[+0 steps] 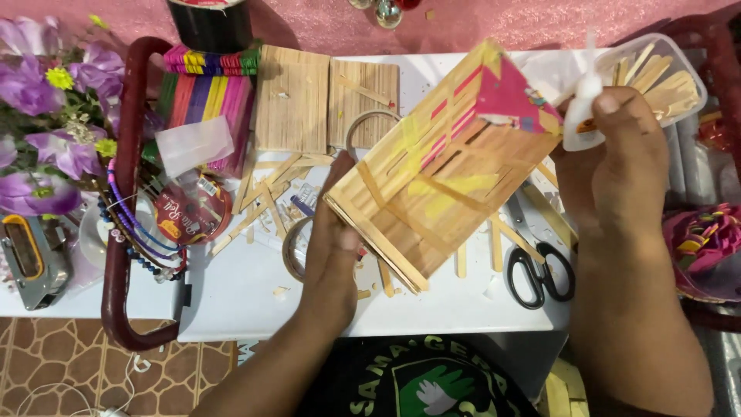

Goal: Gluing popsicle sticks to a wooden frame to create side panels for a handicraft project.

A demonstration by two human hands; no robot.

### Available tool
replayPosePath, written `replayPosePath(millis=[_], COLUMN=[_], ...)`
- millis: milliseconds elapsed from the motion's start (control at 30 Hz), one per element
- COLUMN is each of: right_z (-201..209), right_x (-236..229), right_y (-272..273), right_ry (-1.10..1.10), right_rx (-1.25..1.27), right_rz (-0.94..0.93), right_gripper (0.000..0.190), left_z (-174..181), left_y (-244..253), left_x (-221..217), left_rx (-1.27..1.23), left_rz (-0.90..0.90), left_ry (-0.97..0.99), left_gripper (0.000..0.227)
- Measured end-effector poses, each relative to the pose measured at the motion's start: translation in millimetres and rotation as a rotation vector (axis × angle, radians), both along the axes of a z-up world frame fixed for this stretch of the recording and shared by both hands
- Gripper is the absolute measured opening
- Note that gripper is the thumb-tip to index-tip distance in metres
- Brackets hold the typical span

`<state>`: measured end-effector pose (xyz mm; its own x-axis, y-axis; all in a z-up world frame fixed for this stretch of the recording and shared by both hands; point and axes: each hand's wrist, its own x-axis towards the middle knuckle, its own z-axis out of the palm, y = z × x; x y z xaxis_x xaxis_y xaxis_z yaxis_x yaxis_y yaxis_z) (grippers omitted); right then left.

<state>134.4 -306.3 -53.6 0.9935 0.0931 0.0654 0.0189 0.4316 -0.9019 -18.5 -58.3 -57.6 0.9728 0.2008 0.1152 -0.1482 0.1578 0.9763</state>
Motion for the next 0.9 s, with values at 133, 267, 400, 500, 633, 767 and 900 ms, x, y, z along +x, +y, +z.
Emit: replayPosePath(millis=[133,267,400,500,633,767,900], right_z=[7.4,12.6,25.1,20.4,23.0,27.9,7.5], right_x=[-3.5,-8.9,-16.8,-15.1,-14.1,-15.3,-5.6], right_y=[2.3,3.6,10.2,8.4,11.5,15.8,1.8], right_ry=[-0.088,-0.065,-0.045,-0.005,0.014,0.021,0.023], right_rx=[0.013,0.098,0.083,0.124,0.148,0.02,0.113], right_rz=[0.029,-0.07,-0.07,-0.093,-0.065,-0.124,-0.233], right_gripper=[0.014,0.019,0.018,0.018,0.015,0.028,0.017], left_z=[-1.3,9.9,16.3,19.7,12.3,4.7,-4.1], left_y=[12.3,21.9,24.8,27.1,33.4,39.5,41.5], left_x=[16.0,23.8,28.9,31.6,38.8,41.9,43.5], left_rx=[0.061,0.299,0.474,0.524,0.582,0.751,0.806], left_rz=[0.035,0.033,0.146,0.183,0.175,0.111,0.059], left_ry=[-0.101,-0.26,-0.429,-0.498,-0.643,-0.728,-0.789], left_gripper=[0.073,0.066,0.055,0.042,0.038,0.038,0.037])
